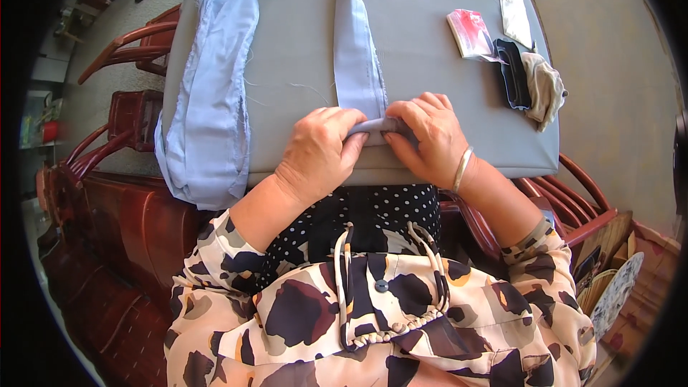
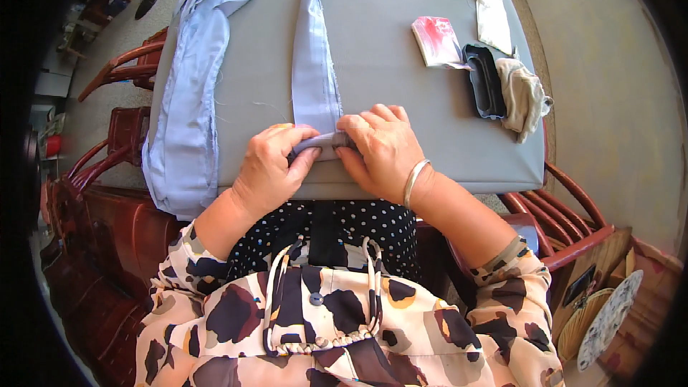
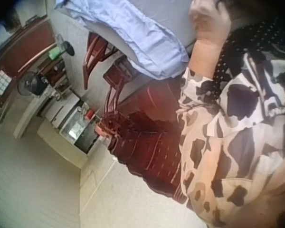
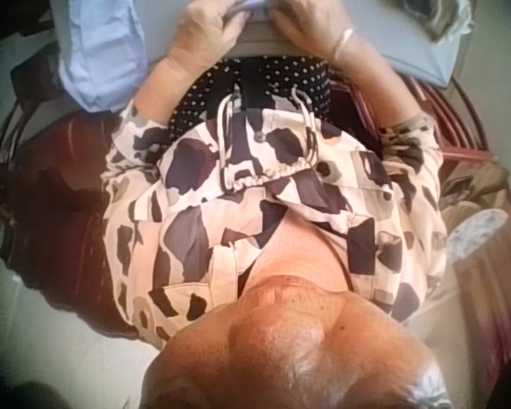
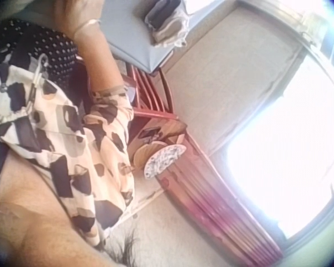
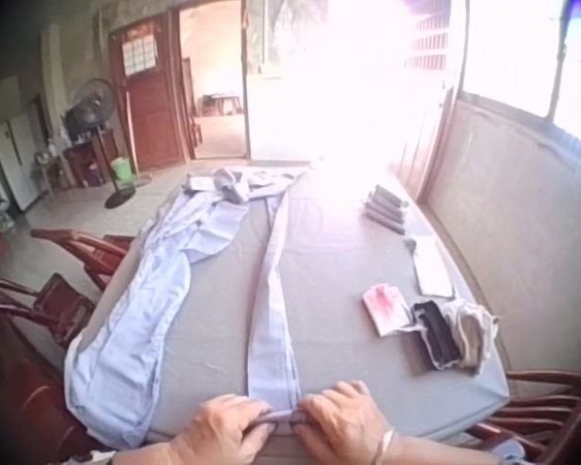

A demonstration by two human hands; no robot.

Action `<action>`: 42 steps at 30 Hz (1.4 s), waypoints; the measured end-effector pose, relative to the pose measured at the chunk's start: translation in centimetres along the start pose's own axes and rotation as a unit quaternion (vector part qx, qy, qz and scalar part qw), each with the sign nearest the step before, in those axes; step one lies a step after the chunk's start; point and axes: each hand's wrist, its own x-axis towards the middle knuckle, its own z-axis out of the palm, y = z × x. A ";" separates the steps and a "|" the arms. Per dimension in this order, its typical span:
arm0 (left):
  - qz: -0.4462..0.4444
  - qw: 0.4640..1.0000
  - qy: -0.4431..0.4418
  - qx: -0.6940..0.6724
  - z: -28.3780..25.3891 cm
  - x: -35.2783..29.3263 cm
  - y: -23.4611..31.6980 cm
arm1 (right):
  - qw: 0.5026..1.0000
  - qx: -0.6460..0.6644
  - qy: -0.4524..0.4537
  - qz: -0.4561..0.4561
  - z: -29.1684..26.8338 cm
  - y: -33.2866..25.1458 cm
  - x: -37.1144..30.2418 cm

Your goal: The person rolls blue fabric strips into small tight cylinders by hand on a gray table, lining the finished rolls up together.

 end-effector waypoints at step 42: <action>-0.092 0.995 0.044 -0.002 0.0 0.6 -0.5 | 0.991 -0.031 0.008 -0.127 -0.8 0.2 0.5</action>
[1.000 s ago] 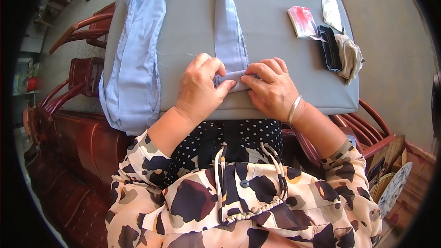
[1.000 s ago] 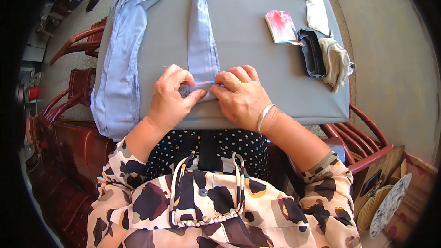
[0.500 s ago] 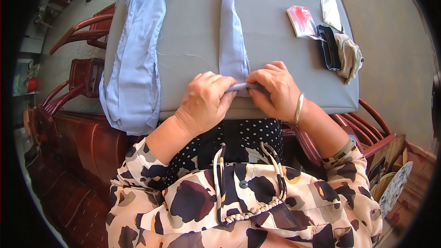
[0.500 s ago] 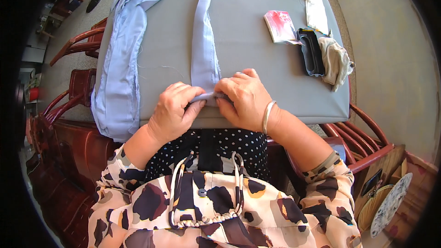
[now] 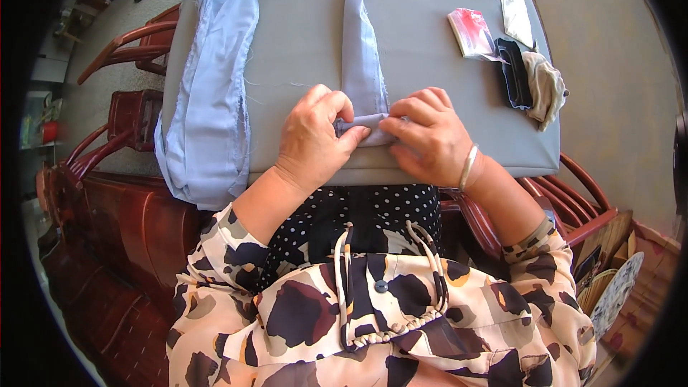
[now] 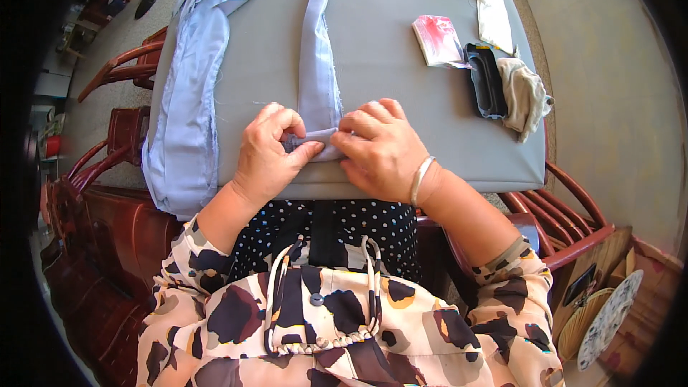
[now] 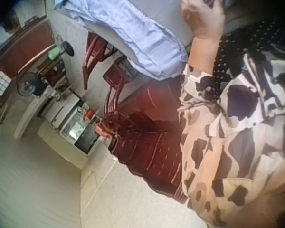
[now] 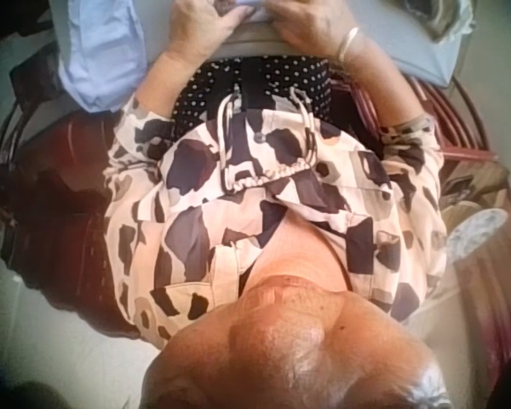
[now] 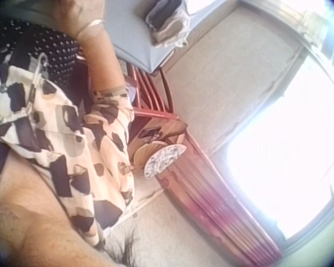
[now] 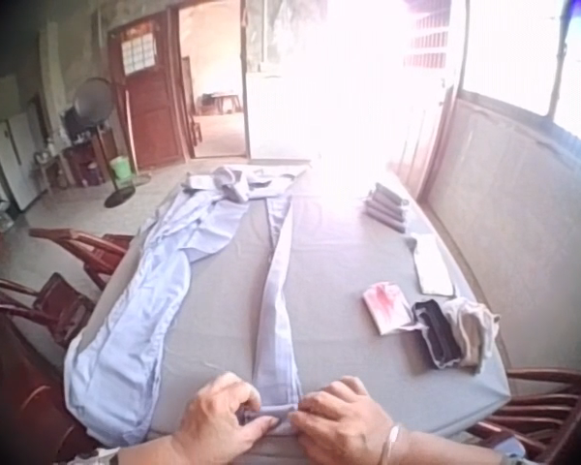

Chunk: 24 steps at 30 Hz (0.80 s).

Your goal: The person rolls blue fabric strips into small tight cylinders by hand on a gray table, lining the finished rolls up together.

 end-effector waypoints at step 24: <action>0.023 0.995 -0.084 0.050 -1.1 0.7 0.3 | 1.000 -0.010 0.027 -0.002 0.5 -0.7 0.3</action>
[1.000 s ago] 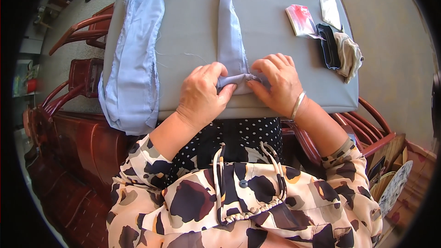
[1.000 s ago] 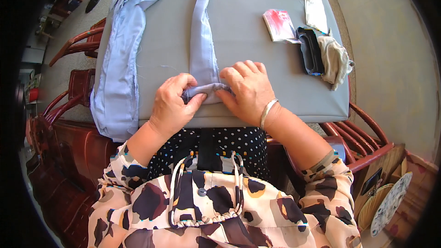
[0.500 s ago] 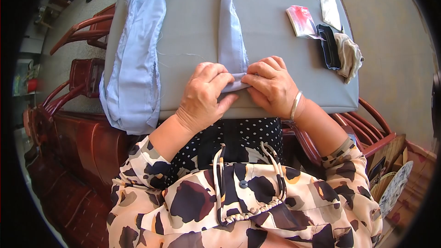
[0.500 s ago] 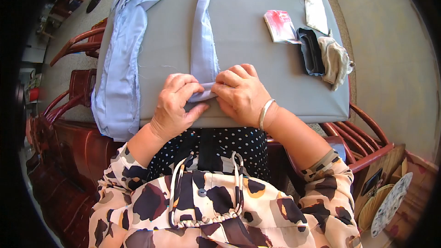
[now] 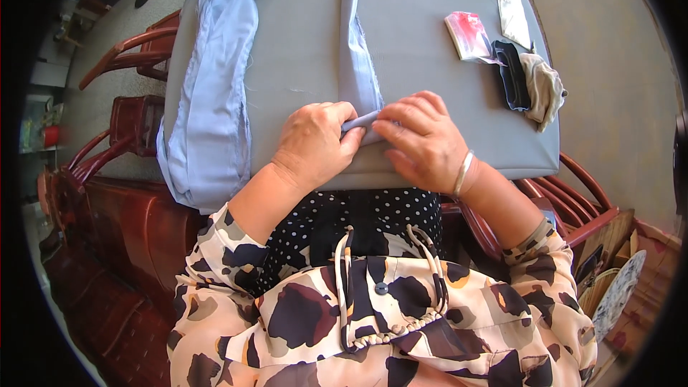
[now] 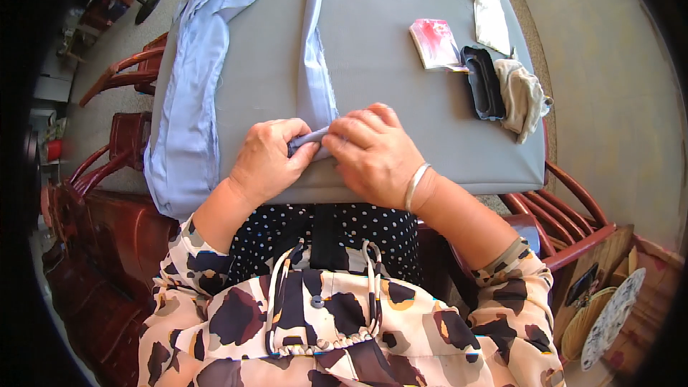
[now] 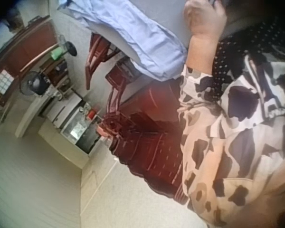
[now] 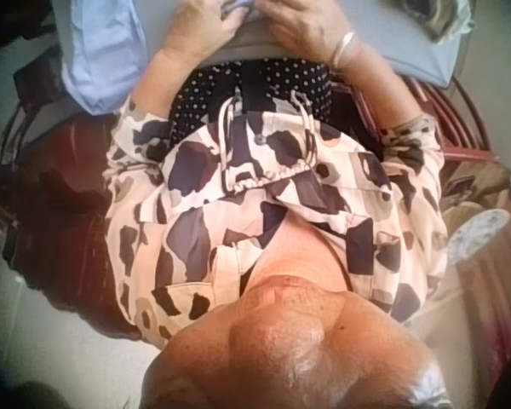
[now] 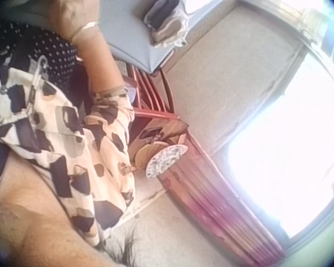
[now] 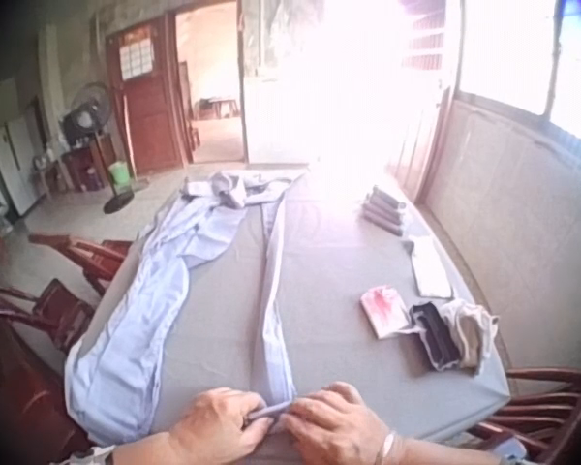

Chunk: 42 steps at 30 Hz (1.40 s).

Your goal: The person rolls blue fabric strips into small tight cylinders by hand on a gray table, lining the finished rolls up together.

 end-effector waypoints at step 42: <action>-0.136 0.971 0.173 0.097 -2.4 22.7 -10.3 | 1.000 -0.013 0.017 0.000 2.3 0.9 -0.8</action>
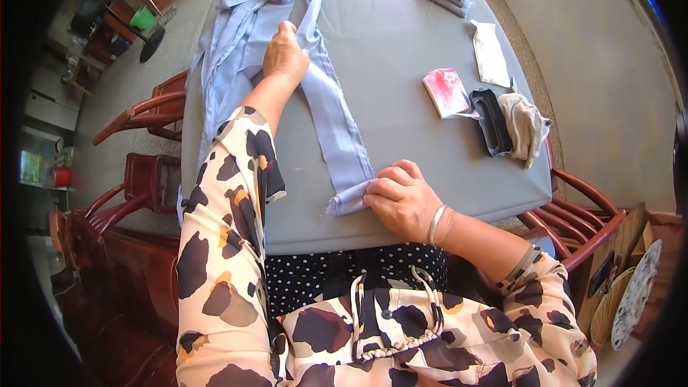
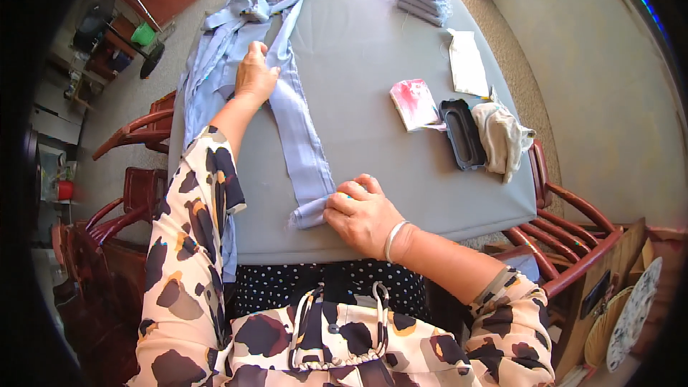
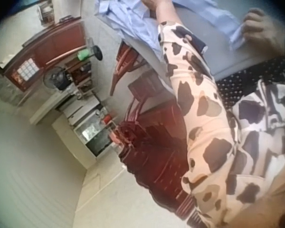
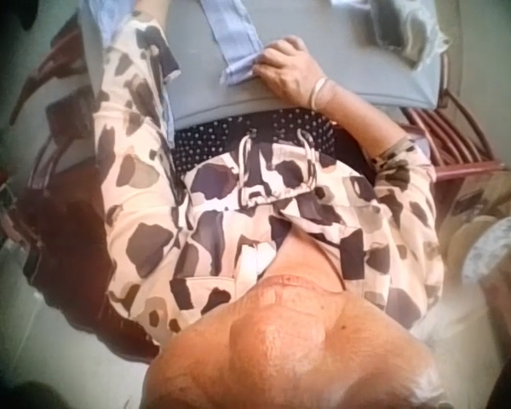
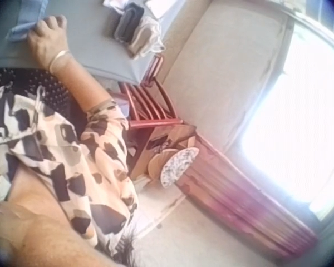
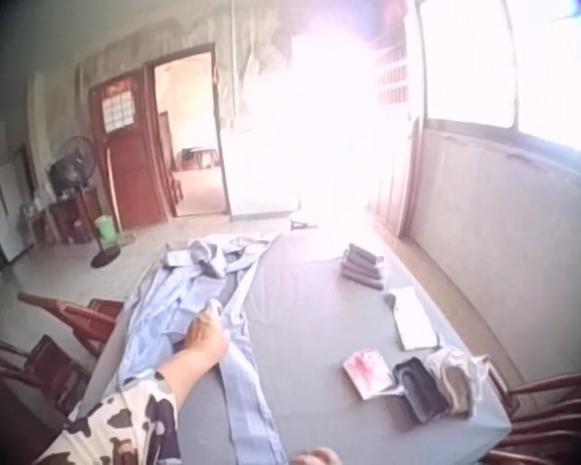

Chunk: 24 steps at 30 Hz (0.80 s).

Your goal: The person rolls blue fabric strips into small tight cylinders by hand on a gray table, lining the finished rolls up together.

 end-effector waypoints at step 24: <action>0.272 0.951 -0.067 -0.126 -7.0 -27.8 3.0 | 0.985 0.089 -0.141 0.035 -3.0 -0.3 0.8</action>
